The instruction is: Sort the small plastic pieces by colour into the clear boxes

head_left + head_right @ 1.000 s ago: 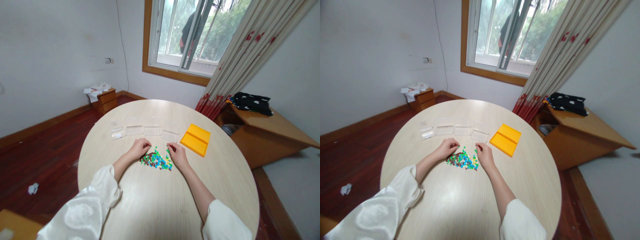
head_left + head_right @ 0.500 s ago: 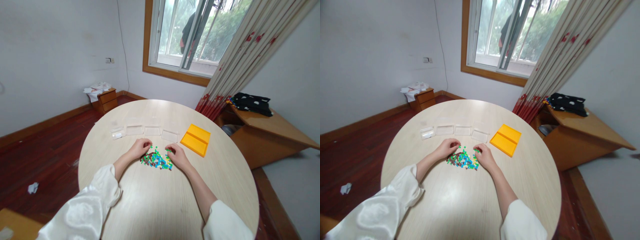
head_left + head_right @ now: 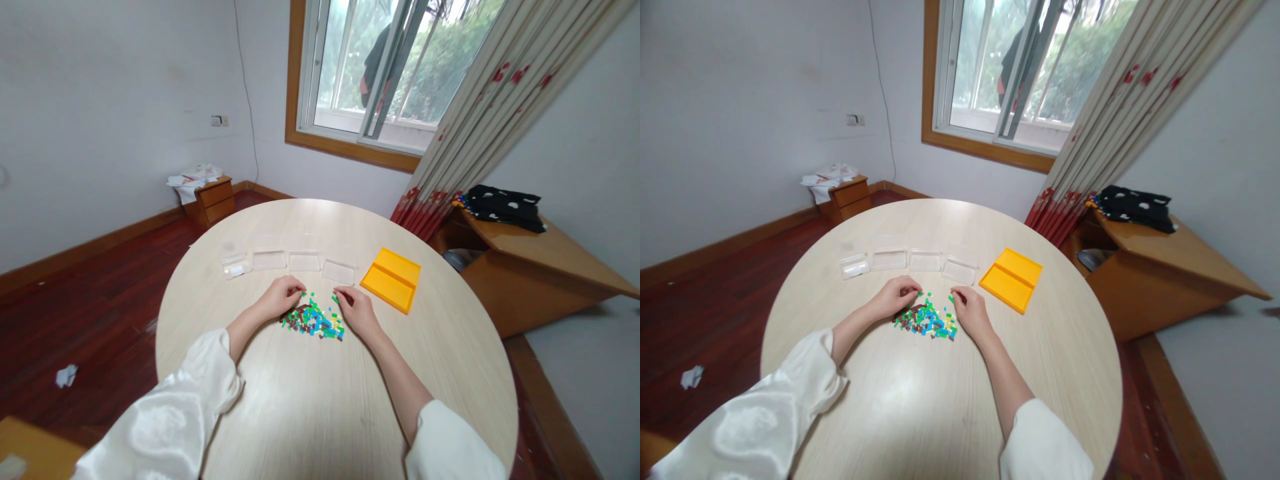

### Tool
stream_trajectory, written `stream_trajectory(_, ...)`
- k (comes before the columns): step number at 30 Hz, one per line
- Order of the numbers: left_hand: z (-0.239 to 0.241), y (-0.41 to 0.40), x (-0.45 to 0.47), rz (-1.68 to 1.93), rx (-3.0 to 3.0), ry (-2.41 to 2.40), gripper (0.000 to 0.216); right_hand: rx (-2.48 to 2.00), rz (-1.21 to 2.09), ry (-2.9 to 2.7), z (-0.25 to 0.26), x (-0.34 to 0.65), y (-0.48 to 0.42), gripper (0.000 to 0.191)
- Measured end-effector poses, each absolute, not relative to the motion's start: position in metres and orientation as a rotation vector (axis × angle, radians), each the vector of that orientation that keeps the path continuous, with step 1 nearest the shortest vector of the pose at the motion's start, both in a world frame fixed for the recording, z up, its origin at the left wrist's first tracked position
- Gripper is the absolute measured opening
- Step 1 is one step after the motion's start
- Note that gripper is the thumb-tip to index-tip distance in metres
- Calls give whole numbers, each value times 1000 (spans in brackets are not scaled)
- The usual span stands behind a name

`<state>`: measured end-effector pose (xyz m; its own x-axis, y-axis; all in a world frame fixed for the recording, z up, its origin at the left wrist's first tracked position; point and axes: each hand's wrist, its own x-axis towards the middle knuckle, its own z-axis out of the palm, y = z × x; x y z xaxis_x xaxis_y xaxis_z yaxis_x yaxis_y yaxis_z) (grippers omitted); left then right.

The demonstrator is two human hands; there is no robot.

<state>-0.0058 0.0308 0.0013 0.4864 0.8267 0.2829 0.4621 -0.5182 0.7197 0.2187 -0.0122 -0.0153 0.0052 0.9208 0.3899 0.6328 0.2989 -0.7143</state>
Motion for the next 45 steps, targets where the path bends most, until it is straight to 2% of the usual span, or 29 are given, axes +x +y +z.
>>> stream_trajectory(21, 2, 34, -6, 754, 2262, 1103, 11, -1379, 336, -1837, -17, 218, -12, 14)
stream_trajectory(31, 0, 32, -3, 794, 2120, 1151, 13, -1410, 123, -2189, 4, 199, -27, 35)
stream_trajectory(40, -1, 32, -3, 875, 2164, 1173, 6, -1615, 14, -2179, 1, 193, -23, 39)
stream_trajectory(45, -1, 31, -4, 882, 2104, 1157, 12, -1439, 105, -2263, 7, 193, -27, 37)
